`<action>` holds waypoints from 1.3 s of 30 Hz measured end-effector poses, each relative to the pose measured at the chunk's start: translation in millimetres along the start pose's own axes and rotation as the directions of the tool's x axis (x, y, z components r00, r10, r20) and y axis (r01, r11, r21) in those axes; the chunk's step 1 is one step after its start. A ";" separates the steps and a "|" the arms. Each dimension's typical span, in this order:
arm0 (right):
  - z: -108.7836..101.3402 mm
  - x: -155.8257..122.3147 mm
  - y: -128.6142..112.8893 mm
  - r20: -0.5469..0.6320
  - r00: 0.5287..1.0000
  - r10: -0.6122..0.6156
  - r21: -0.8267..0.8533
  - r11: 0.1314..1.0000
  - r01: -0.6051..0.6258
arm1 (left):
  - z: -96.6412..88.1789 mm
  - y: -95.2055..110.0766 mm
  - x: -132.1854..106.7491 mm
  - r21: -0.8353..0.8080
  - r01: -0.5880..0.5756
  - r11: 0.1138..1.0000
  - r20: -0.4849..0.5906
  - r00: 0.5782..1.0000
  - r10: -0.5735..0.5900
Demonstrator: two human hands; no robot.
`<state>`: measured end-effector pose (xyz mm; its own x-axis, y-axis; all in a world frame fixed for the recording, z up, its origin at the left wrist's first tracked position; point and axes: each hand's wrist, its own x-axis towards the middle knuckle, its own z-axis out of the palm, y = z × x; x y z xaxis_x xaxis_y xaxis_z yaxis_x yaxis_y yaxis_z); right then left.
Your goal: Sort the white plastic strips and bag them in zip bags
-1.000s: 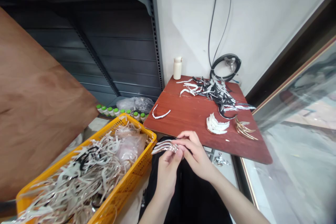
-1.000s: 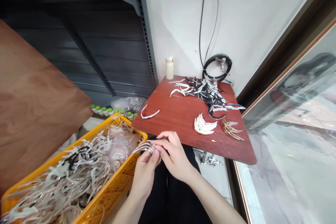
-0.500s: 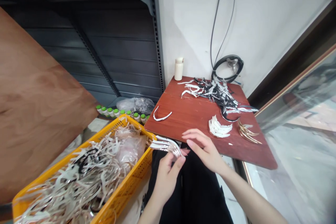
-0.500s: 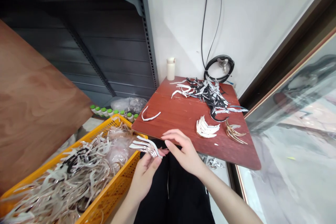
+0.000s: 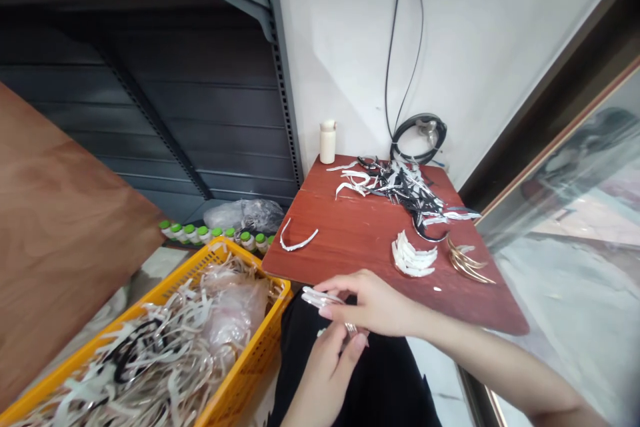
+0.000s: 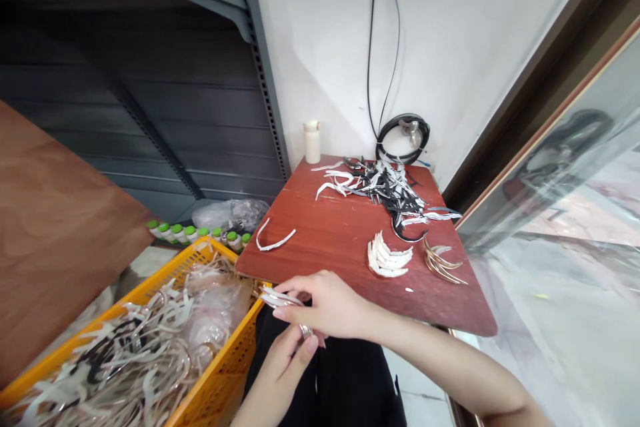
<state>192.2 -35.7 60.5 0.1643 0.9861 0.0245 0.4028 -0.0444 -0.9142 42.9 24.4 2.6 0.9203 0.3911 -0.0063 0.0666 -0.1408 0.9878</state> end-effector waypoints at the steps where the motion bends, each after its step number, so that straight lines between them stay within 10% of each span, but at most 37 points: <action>1: -7.0 8.3 4.5 0.002 0.999 -0.035 -0.053 0.998 0.035 | -1.0 -2.1 1.4 -0.066 -0.009 0.998 0.002 1.000 0.009; 7: -88.8 98.5 72.1 -0.395 0.916 -0.064 -0.612 0.762 -0.210 | -7.4 -15.3 5.5 -0.488 0.040 0.872 -0.008 0.999 -0.050; 11: -133.2 155.7 112.1 -0.518 0.848 -0.109 -0.699 0.626 -0.346 | -12.8 -20.5 5.7 -0.697 0.095 0.711 -0.006 0.990 -0.138; 20: -145.6 220.7 145.2 -0.483 0.848 -0.219 -0.823 0.443 -0.355 | -28.8 -35.6 0.8 -0.843 0.082 0.532 -0.025 0.981 -0.190; 29: -148.9 218.1 110.9 -0.504 0.785 -0.361 -0.799 0.539 -0.265 | -27.0 -35.7 -4.3 -0.824 0.083 0.561 -0.071 0.966 -0.248; 39: -102.9 136.6 71.7 -0.593 0.756 -0.276 -0.567 0.810 -0.149 | -16.9 -14.9 -6.5 -0.809 0.018 0.587 -0.157 0.957 -0.246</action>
<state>336.2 79.4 39.9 0.5472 0.6631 0.5108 0.8124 -0.2739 -0.5147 29.4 39.3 -9.5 0.8036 0.5513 -0.2244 -0.2562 0.6607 0.7056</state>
